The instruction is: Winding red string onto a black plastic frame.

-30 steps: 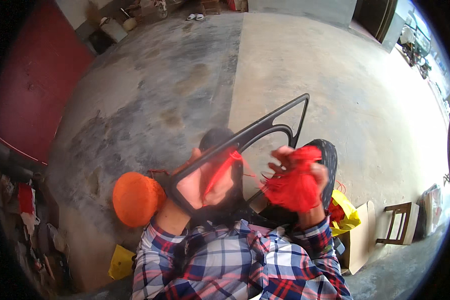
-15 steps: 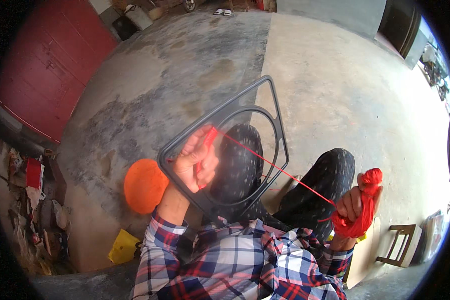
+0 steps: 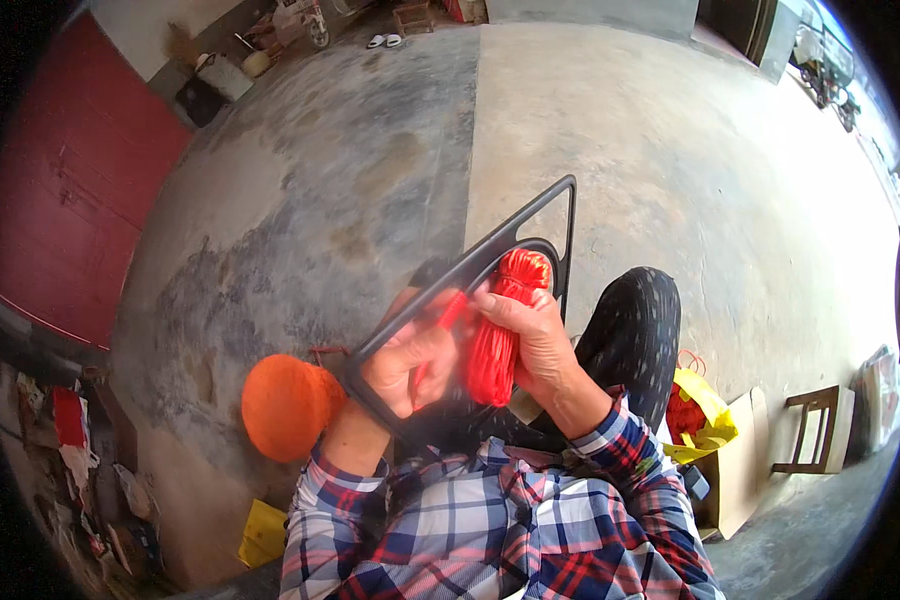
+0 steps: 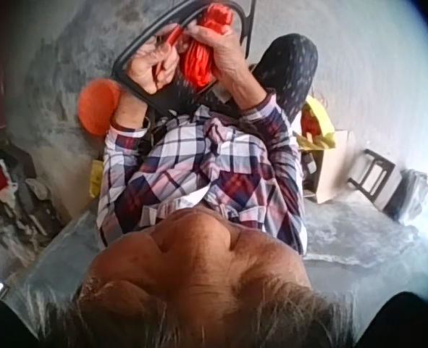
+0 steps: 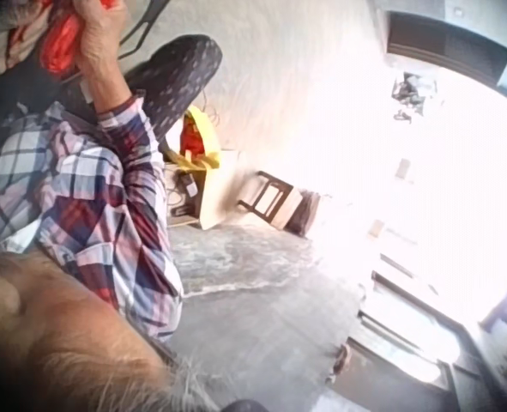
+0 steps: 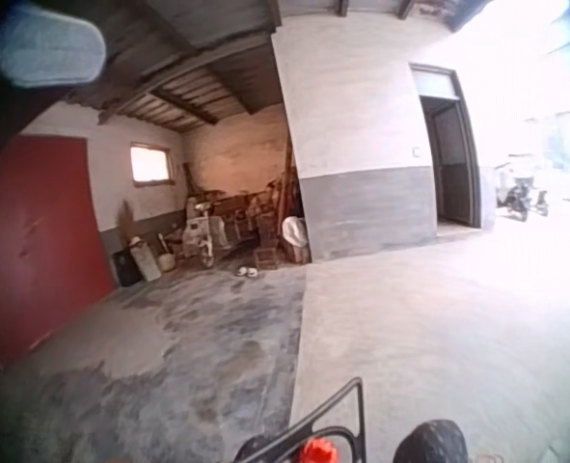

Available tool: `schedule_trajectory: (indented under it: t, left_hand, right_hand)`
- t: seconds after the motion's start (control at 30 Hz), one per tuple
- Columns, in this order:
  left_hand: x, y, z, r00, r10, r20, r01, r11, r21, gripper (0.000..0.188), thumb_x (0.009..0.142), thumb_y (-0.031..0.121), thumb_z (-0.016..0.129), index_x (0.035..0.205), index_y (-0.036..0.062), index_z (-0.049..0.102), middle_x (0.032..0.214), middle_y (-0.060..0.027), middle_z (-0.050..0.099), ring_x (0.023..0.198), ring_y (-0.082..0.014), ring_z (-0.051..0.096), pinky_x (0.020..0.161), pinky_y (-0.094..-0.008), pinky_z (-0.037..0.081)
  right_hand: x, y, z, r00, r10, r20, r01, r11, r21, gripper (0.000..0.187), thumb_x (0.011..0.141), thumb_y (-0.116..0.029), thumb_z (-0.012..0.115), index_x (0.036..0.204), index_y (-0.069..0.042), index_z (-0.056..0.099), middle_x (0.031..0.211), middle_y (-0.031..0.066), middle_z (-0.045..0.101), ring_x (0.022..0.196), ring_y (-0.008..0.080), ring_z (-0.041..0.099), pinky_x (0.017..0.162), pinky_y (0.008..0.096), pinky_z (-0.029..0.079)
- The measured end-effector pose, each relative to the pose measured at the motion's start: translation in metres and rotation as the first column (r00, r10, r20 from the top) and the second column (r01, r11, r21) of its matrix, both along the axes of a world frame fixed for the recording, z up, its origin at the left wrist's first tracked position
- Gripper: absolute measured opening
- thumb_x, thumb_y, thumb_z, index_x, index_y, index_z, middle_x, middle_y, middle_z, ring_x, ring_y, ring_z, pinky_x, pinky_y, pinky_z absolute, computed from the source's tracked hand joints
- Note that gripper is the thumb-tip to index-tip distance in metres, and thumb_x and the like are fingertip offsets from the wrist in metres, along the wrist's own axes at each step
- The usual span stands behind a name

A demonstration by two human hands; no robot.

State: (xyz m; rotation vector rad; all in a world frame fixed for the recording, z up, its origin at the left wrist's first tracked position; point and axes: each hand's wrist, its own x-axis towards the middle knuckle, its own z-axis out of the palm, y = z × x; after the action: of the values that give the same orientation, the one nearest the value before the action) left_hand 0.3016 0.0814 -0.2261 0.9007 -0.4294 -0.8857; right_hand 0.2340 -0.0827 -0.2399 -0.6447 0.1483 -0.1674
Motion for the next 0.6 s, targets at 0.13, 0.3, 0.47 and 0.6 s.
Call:
schedule_trajectory:
  t: [0.13,0.3,0.47,0.6]
  left_hand:
    - [-0.002,-0.004,0.006,0.999,-0.001,0.033,-0.002,0.996,0.085,0.042,0.092,0.019,0.06,0.132,0.0121,0.05,0.059,-0.0059,0.045,0.039,-0.011,0.04,0.033,-0.0236,0.03]
    - [0.001,-0.008,0.004,1.0,-0.031,0.003,0.03,0.997,0.072,0.039,0.092,0.02,0.06,0.129,0.0115,0.052,0.06,-0.0061,0.046,0.039,-0.0108,0.04,0.033,-0.0235,0.03]
    - [0.0,-0.008,-0.001,0.999,0.0,0.039,-0.005,0.993,0.116,0.038,0.092,0.022,0.06,0.128,0.0123,0.051,0.062,-0.0067,0.047,0.039,-0.011,0.041,0.033,-0.0235,0.032]
    - [0.003,-0.013,-0.003,0.995,-0.07,-0.078,0.074,0.996,0.056,0.04,0.095,0.026,0.057,0.133,0.0157,0.05,0.065,-0.0076,0.049,0.042,-0.0111,0.042,0.034,-0.0234,0.03]
  right_hand:
    - [0.001,0.007,-0.009,0.998,-0.059,-0.009,0.059,0.998,0.036,0.023,0.084,-0.01,0.069,0.103,-0.003,0.059,0.089,0.0081,0.066,0.08,0.0181,0.066,0.074,0.0328,0.055]
    - [0.0,0.007,-0.006,0.999,-0.031,-0.027,0.033,0.996,0.084,0.022,0.084,-0.008,0.068,0.104,-0.003,0.059,0.089,0.0075,0.066,0.081,0.0182,0.066,0.075,0.0333,0.055]
    - [0.0,0.008,-0.007,1.0,-0.022,-0.017,0.023,0.998,0.06,0.02,0.084,-0.008,0.068,0.101,-0.003,0.059,0.087,0.0075,0.065,0.078,0.0171,0.065,0.07,0.0317,0.054]
    - [0.0,-0.002,-0.012,0.999,-0.012,-0.035,0.014,0.997,0.078,0.017,0.085,-0.004,0.065,0.099,-0.004,0.055,0.086,0.0062,0.063,0.076,0.0161,0.063,0.069,0.033,0.053]
